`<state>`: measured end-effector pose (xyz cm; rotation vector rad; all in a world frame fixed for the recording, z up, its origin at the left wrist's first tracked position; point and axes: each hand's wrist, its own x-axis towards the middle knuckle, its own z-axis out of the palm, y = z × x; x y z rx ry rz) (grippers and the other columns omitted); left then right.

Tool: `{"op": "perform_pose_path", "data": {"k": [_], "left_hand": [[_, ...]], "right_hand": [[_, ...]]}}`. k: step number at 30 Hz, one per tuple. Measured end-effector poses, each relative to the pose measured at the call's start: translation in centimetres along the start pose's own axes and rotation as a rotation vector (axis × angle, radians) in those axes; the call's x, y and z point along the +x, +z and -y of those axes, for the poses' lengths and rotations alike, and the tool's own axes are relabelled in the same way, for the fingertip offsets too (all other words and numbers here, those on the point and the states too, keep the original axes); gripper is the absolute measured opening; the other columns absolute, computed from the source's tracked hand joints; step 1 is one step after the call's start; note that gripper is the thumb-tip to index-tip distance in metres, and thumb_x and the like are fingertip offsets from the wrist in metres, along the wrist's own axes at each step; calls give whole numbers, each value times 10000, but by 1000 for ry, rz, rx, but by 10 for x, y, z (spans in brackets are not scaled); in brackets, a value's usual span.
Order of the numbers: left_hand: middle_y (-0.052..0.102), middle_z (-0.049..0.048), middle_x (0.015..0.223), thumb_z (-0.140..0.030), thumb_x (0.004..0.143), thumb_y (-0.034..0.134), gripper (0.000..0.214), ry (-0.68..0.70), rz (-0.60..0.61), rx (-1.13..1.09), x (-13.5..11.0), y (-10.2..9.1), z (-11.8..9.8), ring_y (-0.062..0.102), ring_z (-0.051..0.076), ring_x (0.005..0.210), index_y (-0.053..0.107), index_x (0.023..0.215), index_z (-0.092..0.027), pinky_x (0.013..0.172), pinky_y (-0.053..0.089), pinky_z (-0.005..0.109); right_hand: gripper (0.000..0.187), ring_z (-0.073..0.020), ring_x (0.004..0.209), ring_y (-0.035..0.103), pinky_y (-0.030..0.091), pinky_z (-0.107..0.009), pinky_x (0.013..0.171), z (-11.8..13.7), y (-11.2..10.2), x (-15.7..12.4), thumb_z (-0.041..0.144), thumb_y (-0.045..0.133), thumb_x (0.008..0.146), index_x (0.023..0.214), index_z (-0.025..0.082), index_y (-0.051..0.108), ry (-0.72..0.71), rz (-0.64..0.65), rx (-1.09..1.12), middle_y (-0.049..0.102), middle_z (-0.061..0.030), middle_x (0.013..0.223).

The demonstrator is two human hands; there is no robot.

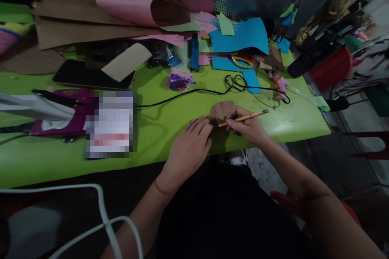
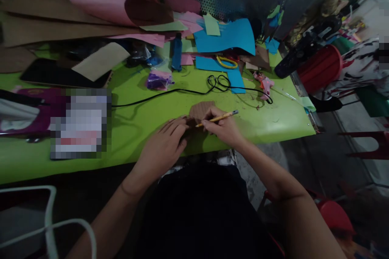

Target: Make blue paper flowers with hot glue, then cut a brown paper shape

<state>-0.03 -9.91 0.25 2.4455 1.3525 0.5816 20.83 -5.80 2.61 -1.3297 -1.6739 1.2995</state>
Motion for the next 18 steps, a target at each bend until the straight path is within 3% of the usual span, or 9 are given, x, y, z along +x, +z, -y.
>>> {"op": "perform_pose_path", "data": {"k": [8, 12, 15, 18], "left_hand": [[640, 140, 1399, -142, 977, 452, 316, 4, -17, -7, -1, 1, 1, 560, 276, 1367, 603, 1254, -146, 1183, 442, 483], [624, 138, 1430, -195, 1001, 448, 445, 27, -15, 30, 0, 3, 0, 542, 281, 1383, 520, 1438, -150, 1169, 447, 496], [630, 132, 1416, -272, 1013, 483, 433, 54, -9, 88, 2, 4, -1, 543, 292, 1370, 552, 1423, -153, 1154, 452, 487], [646, 134, 1379, -296, 1003, 521, 414, 52, -7, 134, 3, 4, -1, 572, 294, 1319, 590, 1386, -154, 1120, 474, 477]], "right_hand": [[237, -92, 531, 533, 433, -205, 490, -1, 0, -10, 401, 713, 831, 801, 214, 570, 32, 16, 98, 643, 25, 659], [332, -118, 576, 597, 490, -230, 533, -8, -5, -3, 506, 737, 817, 837, 222, 566, 2, -108, 202, 670, 19, 676], [280, -121, 622, 623, 516, -239, 577, -10, -8, 5, 462, 737, 836, 896, 219, 610, -60, -174, 194, 695, 12, 745], [205, -120, 666, 628, 523, -246, 613, -7, -8, 13, 393, 712, 861, 938, 211, 662, -124, -162, 100, 722, -12, 846]]}}
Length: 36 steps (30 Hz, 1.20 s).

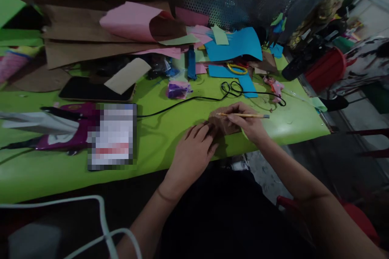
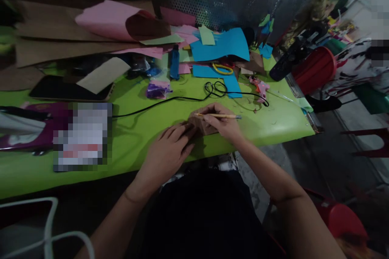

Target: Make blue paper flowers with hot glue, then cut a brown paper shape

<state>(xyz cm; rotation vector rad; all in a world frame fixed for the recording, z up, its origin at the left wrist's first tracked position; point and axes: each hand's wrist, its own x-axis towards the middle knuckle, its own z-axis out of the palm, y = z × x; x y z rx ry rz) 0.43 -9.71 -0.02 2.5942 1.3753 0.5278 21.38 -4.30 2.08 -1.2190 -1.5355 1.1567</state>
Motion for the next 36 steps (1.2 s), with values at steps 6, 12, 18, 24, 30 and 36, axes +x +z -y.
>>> {"op": "perform_pose_path", "data": {"k": [6, 12, 18, 24, 30, 36], "left_hand": [[640, 135, 1387, -311, 1011, 518, 416, 14, -21, 10, -1, 0, 1, 574, 299, 1314, 588, 1392, -160, 1108, 475, 477], [622, 123, 1425, -314, 1003, 536, 437, 7, -15, -4, -2, 0, 2, 552, 302, 1346, 569, 1420, -191, 1117, 469, 487], [634, 136, 1414, -315, 996, 546, 440, 7, -7, 9, -2, -1, 2, 565, 312, 1334, 584, 1403, -150, 1110, 476, 500], [646, 131, 1416, -315, 997, 541, 412, 16, -15, 29, -2, 0, 3, 583, 317, 1325, 619, 1364, -143, 1100, 493, 496], [653, 107, 1419, -318, 999, 539, 414, 27, -19, 49, -2, -1, 4, 602, 312, 1304, 622, 1376, -169, 1096, 499, 487], [645, 108, 1430, -325, 994, 549, 435, 26, -13, 48, -3, 1, 5, 588, 309, 1322, 607, 1398, -174, 1099, 498, 494]], "right_hand": [[160, -118, 605, 616, 516, -254, 564, -5, 10, 8, 359, 683, 871, 902, 215, 620, 2, 2, -52, 721, -12, 815], [183, -114, 613, 617, 512, -247, 572, -15, 12, 8, 378, 676, 885, 892, 216, 593, -4, -18, -62, 728, -15, 807], [113, -152, 753, 675, 531, -278, 673, -13, 13, 6, 318, 669, 881, 894, 215, 622, -54, -15, -177, 740, -25, 850], [95, -137, 628, 614, 454, -262, 573, -13, 5, 3, 291, 644, 874, 824, 222, 603, -25, -141, -306, 704, -3, 749], [100, -155, 620, 632, 471, -275, 560, -13, -11, -1, 310, 638, 830, 805, 228, 588, 27, -270, -290, 701, -9, 735], [106, -155, 620, 634, 478, -274, 564, -12, -15, -3, 314, 633, 819, 791, 229, 578, 41, -322, -269, 688, 0, 711]]}}
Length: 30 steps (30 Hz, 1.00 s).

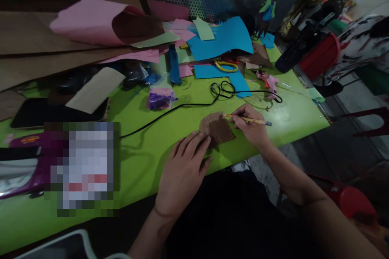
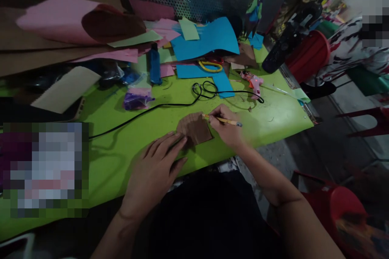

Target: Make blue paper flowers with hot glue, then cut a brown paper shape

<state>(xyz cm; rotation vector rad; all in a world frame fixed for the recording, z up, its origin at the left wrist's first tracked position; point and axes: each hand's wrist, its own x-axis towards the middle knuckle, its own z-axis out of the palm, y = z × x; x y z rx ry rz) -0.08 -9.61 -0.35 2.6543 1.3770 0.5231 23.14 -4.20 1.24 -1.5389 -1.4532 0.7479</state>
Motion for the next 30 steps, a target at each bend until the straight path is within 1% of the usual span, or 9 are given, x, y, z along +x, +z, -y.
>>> {"op": "perform_pose_path", "data": {"k": [5, 7, 11, 15, 18, 21, 25, 28, 30], "left_hand": [[642, 96, 1429, -334, 1003, 534, 456, -10, 0, 3, 1, -2, -2, 578, 305, 1334, 569, 1444, -222, 1079, 515, 490], [632, 114, 1435, -338, 1002, 532, 464, -27, -17, 5, 2, -4, -6, 543, 317, 1377, 568, 1447, -210, 1098, 502, 497], [578, 144, 1501, -343, 1006, 514, 466, 3, -32, -6, 9, -6, -20, 472, 322, 1454, 587, 1424, -150, 1203, 404, 520], [629, 134, 1447, -365, 1007, 521, 450, 61, 32, -41, 17, 0, -31, 523, 307, 1406, 615, 1381, -133, 1246, 343, 533], [658, 120, 1401, -387, 1000, 541, 487, 33, 57, -48, 20, 5, -33, 583, 299, 1324, 579, 1418, -140, 1232, 361, 537], [643, 120, 1402, -419, 982, 575, 565, 18, 58, -48, 21, 8, -37, 572, 303, 1312, 518, 1478, -156, 1191, 420, 517], [624, 130, 1398, -436, 952, 618, 552, -7, 57, -35, 22, 12, -43, 548, 323, 1306, 577, 1423, -151, 1106, 504, 471], [608, 139, 1410, -423, 956, 613, 558, -5, 59, -16, 23, 13, -46, 519, 327, 1329, 569, 1429, -132, 1125, 485, 477], [591, 147, 1434, -412, 957, 609, 588, -2, 65, -5, 23, 13, -46, 502, 330, 1347, 528, 1470, -135, 1136, 471, 488]], "right_hand": [[105, -148, 610, 621, 469, -271, 560, -3, 1, 0, 308, 630, 825, 790, 225, 576, -4, -16, 2, 681, 3, 707], [104, -148, 620, 621, 470, -270, 566, -3, 1, 0, 304, 628, 828, 785, 226, 574, -10, -12, -11, 677, 4, 709], [102, -152, 634, 623, 472, -269, 571, -3, 0, -1, 307, 631, 830, 790, 232, 576, -17, -9, -39, 668, 6, 705], [102, -161, 646, 636, 484, -274, 575, -5, 0, -1, 316, 623, 837, 806, 234, 570, -11, -3, -31, 688, -2, 725], [104, -167, 650, 640, 486, -278, 576, -7, 1, 0, 317, 627, 837, 808, 233, 573, -15, -3, -16, 689, -4, 728], [106, -170, 641, 636, 485, -285, 576, -8, 1, 1, 317, 636, 835, 804, 235, 577, -8, -13, -9, 681, 1, 722], [113, -160, 590, 613, 484, -288, 558, -6, 0, 1, 319, 637, 832, 795, 239, 565, -8, -52, 28, 649, 17, 679], [121, -161, 617, 634, 506, -292, 577, -1, -1, -3, 331, 645, 846, 823, 234, 577, -76, -85, 83, 670, 3, 723], [111, -152, 620, 636, 510, -289, 587, 5, 0, -7, 328, 651, 862, 852, 230, 601, -112, -29, 95, 687, -2, 761]]}}
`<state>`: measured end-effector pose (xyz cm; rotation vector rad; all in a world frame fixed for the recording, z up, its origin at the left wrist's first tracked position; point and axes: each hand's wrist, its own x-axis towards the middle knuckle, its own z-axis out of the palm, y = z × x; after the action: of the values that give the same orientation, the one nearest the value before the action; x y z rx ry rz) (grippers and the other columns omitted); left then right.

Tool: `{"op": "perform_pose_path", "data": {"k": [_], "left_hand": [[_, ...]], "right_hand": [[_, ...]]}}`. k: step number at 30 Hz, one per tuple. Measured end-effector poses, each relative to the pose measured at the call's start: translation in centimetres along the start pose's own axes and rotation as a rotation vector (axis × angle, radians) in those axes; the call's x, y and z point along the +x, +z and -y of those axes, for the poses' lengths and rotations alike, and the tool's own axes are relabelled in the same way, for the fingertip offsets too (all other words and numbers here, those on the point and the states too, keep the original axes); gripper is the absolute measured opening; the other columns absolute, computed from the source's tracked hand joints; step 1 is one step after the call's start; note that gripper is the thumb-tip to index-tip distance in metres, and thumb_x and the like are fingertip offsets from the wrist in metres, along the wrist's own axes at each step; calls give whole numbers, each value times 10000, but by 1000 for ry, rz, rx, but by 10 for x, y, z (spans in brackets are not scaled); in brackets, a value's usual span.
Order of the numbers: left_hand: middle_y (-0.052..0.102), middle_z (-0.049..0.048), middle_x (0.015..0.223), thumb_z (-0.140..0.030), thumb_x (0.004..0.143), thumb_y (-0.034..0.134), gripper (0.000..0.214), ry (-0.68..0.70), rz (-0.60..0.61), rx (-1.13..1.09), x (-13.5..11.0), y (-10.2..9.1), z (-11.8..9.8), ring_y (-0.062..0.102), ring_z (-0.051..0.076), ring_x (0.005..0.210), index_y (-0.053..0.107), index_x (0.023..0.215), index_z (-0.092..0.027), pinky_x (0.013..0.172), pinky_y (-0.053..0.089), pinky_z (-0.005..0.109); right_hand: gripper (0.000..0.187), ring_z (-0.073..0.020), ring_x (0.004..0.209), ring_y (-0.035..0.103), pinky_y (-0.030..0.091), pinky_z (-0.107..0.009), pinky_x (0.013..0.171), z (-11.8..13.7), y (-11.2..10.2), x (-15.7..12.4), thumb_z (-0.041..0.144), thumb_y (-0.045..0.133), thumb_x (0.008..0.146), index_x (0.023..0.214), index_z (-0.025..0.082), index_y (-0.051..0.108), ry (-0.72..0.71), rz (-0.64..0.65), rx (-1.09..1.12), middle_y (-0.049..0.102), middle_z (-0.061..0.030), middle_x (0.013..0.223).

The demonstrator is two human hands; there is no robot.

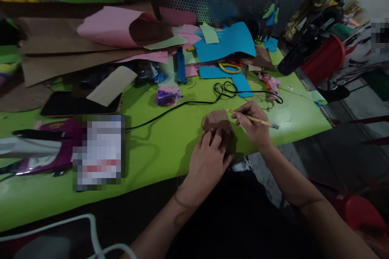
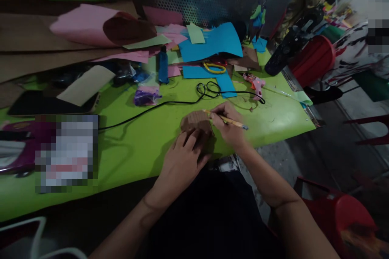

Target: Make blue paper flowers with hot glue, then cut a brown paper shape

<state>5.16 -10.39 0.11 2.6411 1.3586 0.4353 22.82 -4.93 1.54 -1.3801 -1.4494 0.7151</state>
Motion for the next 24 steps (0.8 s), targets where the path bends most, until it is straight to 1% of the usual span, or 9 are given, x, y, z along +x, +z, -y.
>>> {"op": "perform_pose_path", "data": {"k": [3, 5, 10, 14, 18, 22, 24], "left_hand": [[550, 157, 1495, -424, 957, 604, 605, 6, 3, 0, 0, -1, 0, 482, 342, 1378, 506, 1492, -159, 1142, 457, 515], [530, 167, 1519, -438, 957, 602, 599, 11, 10, -5, 0, -1, 0, 464, 349, 1409, 522, 1479, -156, 1155, 445, 523], [505, 184, 1543, -433, 953, 608, 589, 13, 43, -11, -2, 2, 0, 421, 356, 1462, 546, 1461, -142, 1187, 411, 527], [495, 190, 1547, -446, 958, 593, 594, 27, 31, 8, -3, 4, 1, 415, 362, 1463, 547, 1456, -125, 1187, 407, 524], [504, 186, 1536, -453, 957, 593, 593, 28, 24, 6, -4, 4, 2, 420, 358, 1455, 550, 1450, -126, 1181, 417, 516], [481, 180, 1554, -436, 947, 611, 622, 17, 15, -23, -4, 4, 3, 406, 356, 1461, 504, 1489, -152, 1175, 427, 528], [510, 175, 1521, -420, 945, 617, 627, 15, 9, -35, -4, 4, 3, 432, 350, 1439, 490, 1498, -154, 1178, 427, 530]], "right_hand": [[73, -146, 648, 632, 505, -280, 616, 8, 8, -5, 298, 651, 871, 851, 231, 631, -28, 169, 1, 679, 9, 756], [63, -151, 695, 636, 508, -278, 650, 11, 14, -6, 284, 652, 866, 831, 233, 641, -36, 238, 5, 677, 11, 758], [79, -162, 764, 645, 525, -288, 716, 5, 26, -4, 305, 661, 863, 833, 233, 649, 6, 287, 46, 692, 4, 806], [75, -163, 779, 654, 521, -285, 712, -1, 27, -3, 302, 665, 877, 860, 229, 661, 19, 349, 78, 704, -3, 832], [52, -152, 746, 639, 499, -273, 685, -1, 27, -4, 271, 654, 882, 856, 227, 657, -19, 342, 24, 701, 5, 812], [69, -143, 680, 599, 467, -265, 636, 2, 22, -4, 258, 638, 867, 805, 228, 633, -28, 245, -93, 670, 18, 742], [81, -139, 644, 585, 456, -266, 612, 1, 16, -4, 273, 633, 864, 798, 228, 625, -13, 187, -119, 655, 20, 711]]}}
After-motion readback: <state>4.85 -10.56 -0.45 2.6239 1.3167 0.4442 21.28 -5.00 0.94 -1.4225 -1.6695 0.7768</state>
